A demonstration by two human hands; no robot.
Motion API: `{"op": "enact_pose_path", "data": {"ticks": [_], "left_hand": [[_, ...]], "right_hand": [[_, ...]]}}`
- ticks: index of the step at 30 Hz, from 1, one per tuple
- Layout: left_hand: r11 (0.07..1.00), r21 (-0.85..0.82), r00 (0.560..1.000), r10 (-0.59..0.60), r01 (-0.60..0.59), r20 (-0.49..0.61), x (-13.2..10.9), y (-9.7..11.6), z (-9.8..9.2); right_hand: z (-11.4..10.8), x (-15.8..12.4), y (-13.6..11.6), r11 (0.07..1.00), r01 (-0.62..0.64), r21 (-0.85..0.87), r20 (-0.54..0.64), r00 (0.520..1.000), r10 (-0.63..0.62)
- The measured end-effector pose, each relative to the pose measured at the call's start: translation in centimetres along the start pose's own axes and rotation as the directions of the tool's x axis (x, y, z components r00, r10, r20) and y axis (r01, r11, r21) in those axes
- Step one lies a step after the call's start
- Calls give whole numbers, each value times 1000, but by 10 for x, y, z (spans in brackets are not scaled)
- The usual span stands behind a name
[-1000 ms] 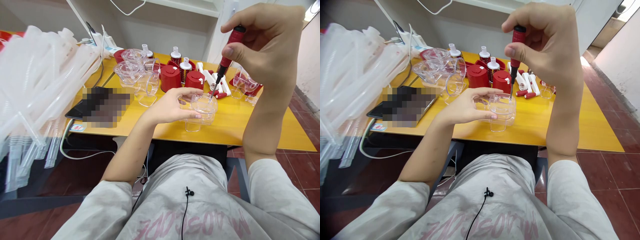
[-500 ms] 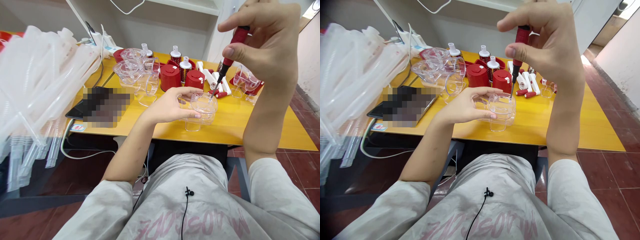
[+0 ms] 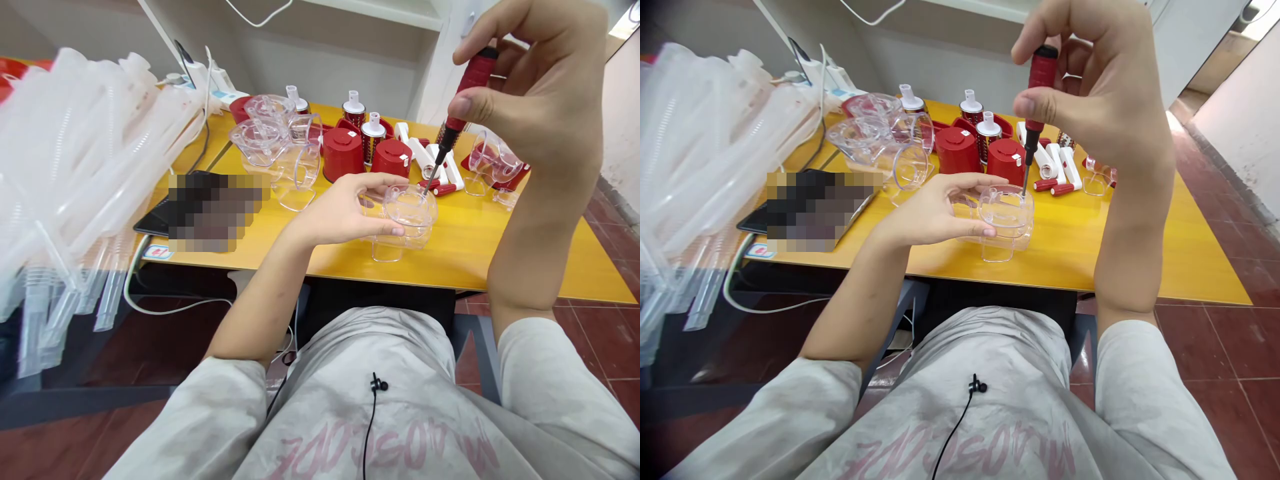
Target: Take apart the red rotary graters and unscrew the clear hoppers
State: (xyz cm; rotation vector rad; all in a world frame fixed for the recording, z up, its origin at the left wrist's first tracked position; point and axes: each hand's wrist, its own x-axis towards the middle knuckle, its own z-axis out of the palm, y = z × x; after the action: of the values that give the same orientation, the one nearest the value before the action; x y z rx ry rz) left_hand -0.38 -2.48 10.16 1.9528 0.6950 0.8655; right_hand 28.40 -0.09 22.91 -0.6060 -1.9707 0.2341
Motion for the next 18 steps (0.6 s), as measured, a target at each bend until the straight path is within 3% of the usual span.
{"op": "enact_pose_path", "data": {"ticks": [6,13,18], "left_hand": [[1000,5,1000,13,-13,2,1,-4,0],[1000,13,1000,11,-11,0,1,-3,0],[1000,17,1000,7,-7,0,1,-1,0]], "right_hand": [[1,-4,8,961,32,273,100,993,-61],[10,-1,5,995,-23,96,-38,999,26],[8,-7,-2,979,-35,199,11,999,34]]}}
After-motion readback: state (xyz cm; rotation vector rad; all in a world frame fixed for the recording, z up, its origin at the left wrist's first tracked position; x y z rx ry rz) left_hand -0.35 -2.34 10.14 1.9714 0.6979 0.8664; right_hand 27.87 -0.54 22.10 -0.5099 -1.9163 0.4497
